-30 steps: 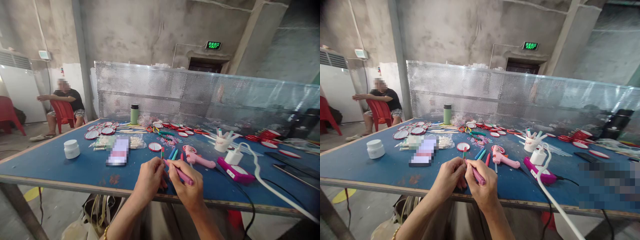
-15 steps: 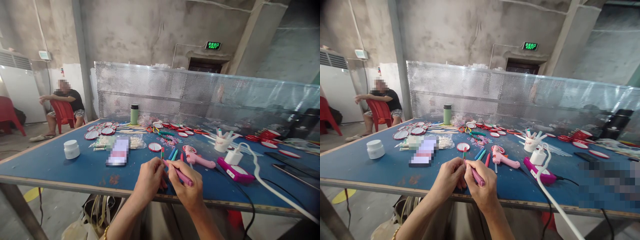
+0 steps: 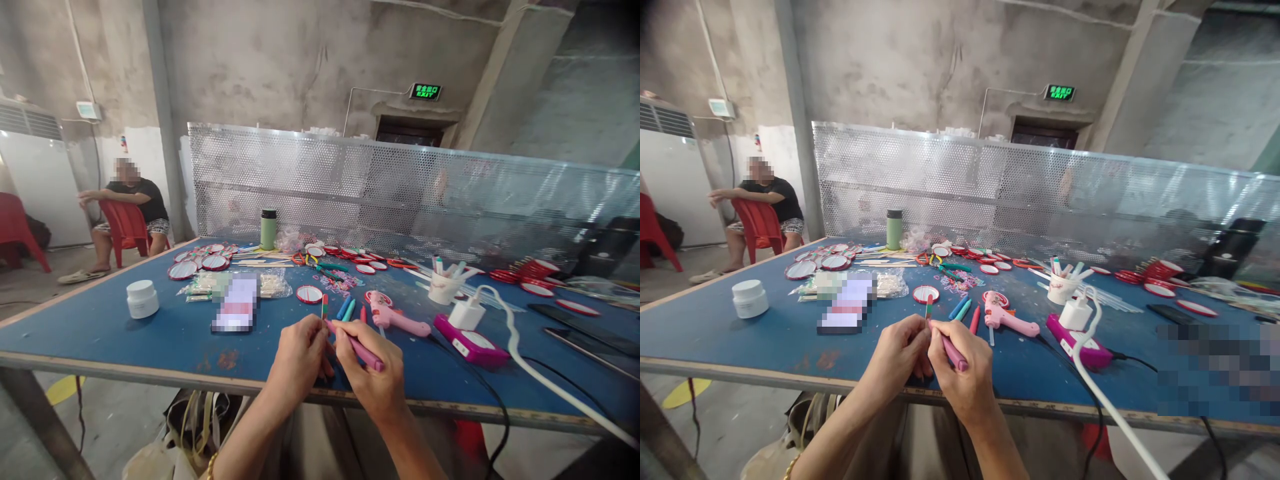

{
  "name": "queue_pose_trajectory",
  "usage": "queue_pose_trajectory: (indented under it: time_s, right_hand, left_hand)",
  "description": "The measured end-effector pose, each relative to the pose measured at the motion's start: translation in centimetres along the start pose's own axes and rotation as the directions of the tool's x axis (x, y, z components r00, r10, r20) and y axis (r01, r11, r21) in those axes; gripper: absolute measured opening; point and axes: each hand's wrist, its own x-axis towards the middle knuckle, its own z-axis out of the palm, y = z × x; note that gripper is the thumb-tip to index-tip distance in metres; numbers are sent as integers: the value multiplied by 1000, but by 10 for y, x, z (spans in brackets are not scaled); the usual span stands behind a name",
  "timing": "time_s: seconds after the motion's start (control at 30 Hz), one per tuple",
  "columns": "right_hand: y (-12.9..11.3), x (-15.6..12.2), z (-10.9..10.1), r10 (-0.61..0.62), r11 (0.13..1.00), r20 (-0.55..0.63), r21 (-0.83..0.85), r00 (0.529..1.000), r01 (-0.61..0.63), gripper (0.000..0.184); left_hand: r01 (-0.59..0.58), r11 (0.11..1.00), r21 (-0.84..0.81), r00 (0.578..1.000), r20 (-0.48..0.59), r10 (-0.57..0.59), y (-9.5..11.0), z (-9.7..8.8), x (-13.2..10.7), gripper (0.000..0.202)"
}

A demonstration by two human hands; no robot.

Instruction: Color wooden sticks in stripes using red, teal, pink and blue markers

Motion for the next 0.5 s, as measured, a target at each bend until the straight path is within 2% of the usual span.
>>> queue_pose_trajectory:
  time_s: [0.5]
  right_hand:
    - [-1, 0, 0, 8, 1000, -2, -3, 1000, -8, 16]
  left_hand:
    - [-4, 1000, -7, 1000, 7, 4, -2, 1, 0, 24]
